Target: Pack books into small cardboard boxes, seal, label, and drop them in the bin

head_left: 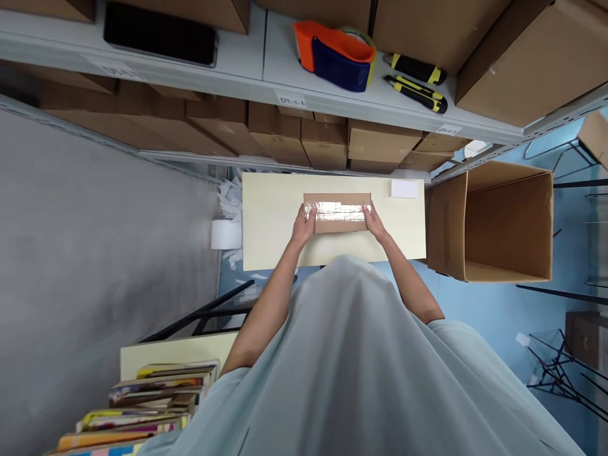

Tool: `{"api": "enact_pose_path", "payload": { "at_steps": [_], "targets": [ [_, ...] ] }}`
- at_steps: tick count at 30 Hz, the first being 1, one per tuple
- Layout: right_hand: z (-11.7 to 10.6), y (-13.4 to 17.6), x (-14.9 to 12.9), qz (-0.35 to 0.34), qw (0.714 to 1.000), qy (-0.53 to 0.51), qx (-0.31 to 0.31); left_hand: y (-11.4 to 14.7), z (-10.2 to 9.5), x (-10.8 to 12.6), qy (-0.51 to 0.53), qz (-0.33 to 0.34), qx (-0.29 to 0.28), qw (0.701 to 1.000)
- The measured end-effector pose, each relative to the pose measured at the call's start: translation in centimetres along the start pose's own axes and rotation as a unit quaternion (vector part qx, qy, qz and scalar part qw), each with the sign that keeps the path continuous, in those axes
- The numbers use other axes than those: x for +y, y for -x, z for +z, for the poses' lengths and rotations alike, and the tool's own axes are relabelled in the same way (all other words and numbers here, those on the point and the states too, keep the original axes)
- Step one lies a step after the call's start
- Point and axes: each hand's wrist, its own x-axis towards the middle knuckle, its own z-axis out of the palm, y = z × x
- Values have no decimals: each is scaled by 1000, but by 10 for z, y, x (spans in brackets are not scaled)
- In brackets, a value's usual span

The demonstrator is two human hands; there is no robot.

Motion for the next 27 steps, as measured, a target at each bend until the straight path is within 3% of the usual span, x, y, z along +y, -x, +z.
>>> {"api": "enact_pose_path", "payload": {
  "at_steps": [2,5,12,20,27],
  "targets": [
    [-6,8,1,23,999,-14,21,8,-4,-2,-17,-22,21,999],
    [-14,21,2,-2,997,-39,70,18,-10,0,-22,5,49,999],
    [-20,34,-10,-9,994,-81,77,25,-19,20,-90,-6,88,992],
    [-39,44,-19,-58,983,-120,125,35,-34,29,-16,69,69,995],
    [-19,58,12,-5,985,-109,135,44,-18,1,20,64,16,998]
  ]
}}
